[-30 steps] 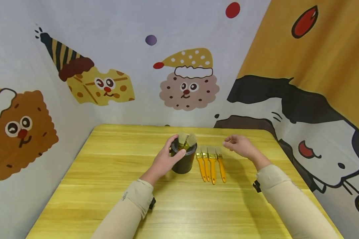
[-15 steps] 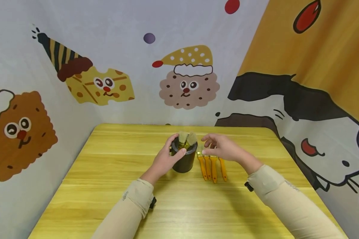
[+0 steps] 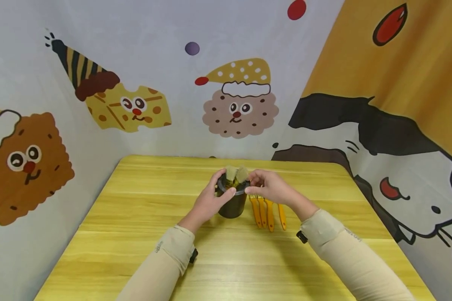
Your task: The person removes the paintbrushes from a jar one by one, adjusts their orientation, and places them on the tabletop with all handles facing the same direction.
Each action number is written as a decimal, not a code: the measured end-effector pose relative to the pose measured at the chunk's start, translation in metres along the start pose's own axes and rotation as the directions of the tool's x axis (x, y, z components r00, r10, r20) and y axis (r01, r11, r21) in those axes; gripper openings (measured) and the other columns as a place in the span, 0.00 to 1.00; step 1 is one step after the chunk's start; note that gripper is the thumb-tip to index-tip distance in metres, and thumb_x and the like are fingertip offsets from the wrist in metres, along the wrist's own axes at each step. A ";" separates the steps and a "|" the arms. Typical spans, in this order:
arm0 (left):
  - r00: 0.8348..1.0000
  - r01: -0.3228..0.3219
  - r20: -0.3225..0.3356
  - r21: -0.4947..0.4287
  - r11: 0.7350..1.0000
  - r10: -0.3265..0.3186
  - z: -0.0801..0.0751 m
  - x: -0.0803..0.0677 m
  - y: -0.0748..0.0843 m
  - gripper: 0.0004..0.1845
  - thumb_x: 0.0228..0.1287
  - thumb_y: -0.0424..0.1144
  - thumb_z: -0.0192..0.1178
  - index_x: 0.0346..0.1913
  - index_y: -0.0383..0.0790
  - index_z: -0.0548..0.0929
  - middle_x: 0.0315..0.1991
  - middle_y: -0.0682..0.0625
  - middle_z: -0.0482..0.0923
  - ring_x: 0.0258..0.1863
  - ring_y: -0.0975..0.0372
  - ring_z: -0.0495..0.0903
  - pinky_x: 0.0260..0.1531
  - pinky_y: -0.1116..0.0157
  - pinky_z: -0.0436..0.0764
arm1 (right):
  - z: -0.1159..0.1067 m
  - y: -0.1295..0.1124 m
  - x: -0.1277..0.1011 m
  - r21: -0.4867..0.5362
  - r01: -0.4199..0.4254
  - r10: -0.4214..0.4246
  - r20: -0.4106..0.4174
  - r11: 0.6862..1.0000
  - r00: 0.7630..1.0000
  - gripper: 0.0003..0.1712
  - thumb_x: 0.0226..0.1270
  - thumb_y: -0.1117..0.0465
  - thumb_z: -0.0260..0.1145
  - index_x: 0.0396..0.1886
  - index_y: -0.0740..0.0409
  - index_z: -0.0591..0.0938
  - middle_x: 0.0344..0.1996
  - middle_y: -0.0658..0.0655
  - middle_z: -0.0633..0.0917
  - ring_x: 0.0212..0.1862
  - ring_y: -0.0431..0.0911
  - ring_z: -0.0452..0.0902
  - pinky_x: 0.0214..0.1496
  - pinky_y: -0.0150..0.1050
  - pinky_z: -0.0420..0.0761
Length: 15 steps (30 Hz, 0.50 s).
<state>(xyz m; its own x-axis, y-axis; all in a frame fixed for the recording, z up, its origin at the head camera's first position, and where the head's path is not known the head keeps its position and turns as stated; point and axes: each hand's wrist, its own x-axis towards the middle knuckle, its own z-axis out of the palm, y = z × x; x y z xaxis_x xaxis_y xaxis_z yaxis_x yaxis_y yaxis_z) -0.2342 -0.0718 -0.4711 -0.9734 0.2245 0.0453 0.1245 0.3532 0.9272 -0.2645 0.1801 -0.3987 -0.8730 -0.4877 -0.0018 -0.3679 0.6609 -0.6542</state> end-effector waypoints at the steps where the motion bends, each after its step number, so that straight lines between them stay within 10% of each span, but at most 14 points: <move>1: 1.000 0.000 0.000 -0.001 1.000 0.000 0.000 0.000 0.000 0.39 0.70 0.73 0.60 0.78 0.92 0.52 0.85 0.48 0.59 0.80 0.42 0.67 0.72 0.35 0.72 | 0.001 0.000 0.000 0.006 -0.002 0.002 -0.008 1.000 1.000 0.20 0.75 0.49 0.73 0.58 0.54 0.84 0.42 0.53 0.87 0.38 0.45 0.79 0.39 0.40 0.81; 15: 1.000 0.005 0.000 -0.011 1.000 -0.005 0.001 0.002 -0.002 0.39 0.71 0.72 0.60 0.79 0.90 0.53 0.85 0.49 0.61 0.78 0.42 0.70 0.70 0.35 0.74 | 0.006 -0.001 0.003 0.064 -0.048 0.053 -0.069 0.997 0.996 0.33 0.76 0.47 0.72 0.71 0.59 0.75 0.44 0.56 0.88 0.39 0.47 0.82 0.43 0.42 0.82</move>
<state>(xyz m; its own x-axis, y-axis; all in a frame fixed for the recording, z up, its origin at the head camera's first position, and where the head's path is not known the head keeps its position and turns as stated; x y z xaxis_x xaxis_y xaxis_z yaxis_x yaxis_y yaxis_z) -0.2361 -0.0713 -0.4730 -0.9740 0.2229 0.0408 0.1179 0.3446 0.9313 -0.2653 0.1747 -0.4025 -0.9111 -0.4119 0.0158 -0.3043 0.6461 -0.7000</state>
